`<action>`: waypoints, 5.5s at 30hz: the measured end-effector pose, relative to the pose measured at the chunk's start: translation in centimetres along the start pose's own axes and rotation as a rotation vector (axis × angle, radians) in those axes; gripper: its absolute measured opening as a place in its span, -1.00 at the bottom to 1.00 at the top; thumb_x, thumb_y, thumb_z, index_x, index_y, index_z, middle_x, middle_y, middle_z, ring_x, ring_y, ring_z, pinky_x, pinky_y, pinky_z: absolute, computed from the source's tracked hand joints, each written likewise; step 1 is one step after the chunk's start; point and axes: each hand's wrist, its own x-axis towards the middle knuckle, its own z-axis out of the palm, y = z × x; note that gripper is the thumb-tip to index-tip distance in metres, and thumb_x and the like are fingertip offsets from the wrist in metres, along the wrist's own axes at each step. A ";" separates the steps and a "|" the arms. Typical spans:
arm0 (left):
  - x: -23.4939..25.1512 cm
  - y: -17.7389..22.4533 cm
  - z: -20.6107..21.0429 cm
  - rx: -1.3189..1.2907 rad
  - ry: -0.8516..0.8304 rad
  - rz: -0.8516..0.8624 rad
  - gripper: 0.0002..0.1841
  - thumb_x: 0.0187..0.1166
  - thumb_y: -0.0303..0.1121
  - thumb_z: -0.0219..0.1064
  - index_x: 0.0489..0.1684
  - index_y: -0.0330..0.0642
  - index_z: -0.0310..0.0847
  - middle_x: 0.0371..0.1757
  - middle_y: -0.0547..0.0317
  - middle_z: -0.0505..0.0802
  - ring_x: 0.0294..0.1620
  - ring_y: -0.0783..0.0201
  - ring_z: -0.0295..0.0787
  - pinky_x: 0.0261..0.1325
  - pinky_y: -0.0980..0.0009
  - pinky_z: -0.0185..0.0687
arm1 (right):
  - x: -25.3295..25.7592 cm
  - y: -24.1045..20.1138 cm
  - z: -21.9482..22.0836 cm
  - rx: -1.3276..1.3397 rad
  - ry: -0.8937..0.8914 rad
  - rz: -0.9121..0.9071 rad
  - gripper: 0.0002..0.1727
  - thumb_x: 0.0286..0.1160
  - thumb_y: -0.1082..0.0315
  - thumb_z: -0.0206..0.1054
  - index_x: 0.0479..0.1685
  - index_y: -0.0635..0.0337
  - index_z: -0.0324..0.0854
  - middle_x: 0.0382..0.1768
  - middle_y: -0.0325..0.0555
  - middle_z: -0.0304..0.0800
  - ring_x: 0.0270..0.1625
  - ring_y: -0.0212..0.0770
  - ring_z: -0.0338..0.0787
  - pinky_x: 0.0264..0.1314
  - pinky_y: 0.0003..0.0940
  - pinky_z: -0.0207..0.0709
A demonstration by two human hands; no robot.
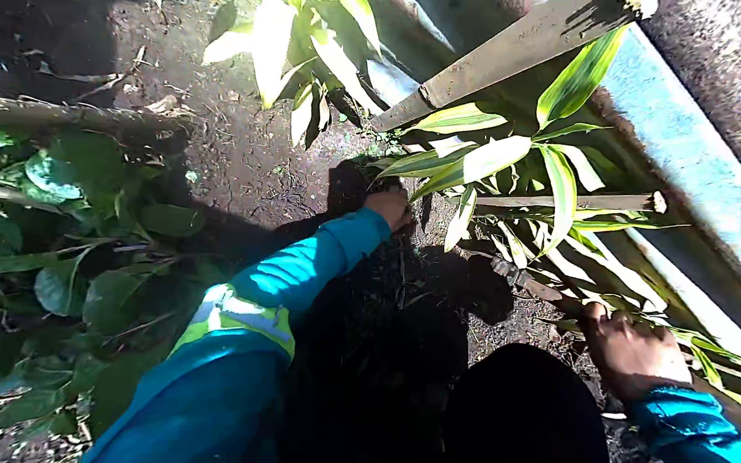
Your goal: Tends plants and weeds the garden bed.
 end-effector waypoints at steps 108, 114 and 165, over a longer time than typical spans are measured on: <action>0.7 -4.6 -2.4 0.163 0.140 0.024 -0.68 0.74 -0.50 0.16 0.34 -0.46 0.62 0.40 -0.38 0.74 0.43 -0.37 0.67 0.42 -0.32 0.50 | -0.1 -0.8 0.1 -0.046 0.093 -0.022 -0.71 0.66 0.51 0.26 0.20 0.58 0.60 -0.19 0.54 0.77 -0.16 0.51 0.83 0.01 0.34 0.61; 5.5 -6.9 -7.9 0.078 0.404 -0.318 -0.42 0.84 -0.39 0.06 0.84 -0.33 0.11 0.71 -0.48 0.40 0.63 -0.45 0.45 0.51 -0.28 0.48 | -0.1 -0.7 0.5 -0.044 0.117 -0.014 -0.72 0.63 0.61 0.17 0.21 0.60 0.58 -0.22 0.55 0.76 -0.19 0.53 0.82 -0.01 0.37 0.60; -0.4 6.7 -1.7 -1.106 0.606 -0.133 -0.57 0.77 -0.42 0.25 0.55 -0.44 0.45 0.44 -0.19 0.73 0.40 0.18 0.67 0.48 0.30 0.52 | -8.4 2.6 13.9 0.834 -0.082 0.059 -0.44 0.63 0.15 0.36 0.35 0.52 0.52 -0.18 0.65 0.77 -0.14 0.72 0.78 -0.13 0.67 0.49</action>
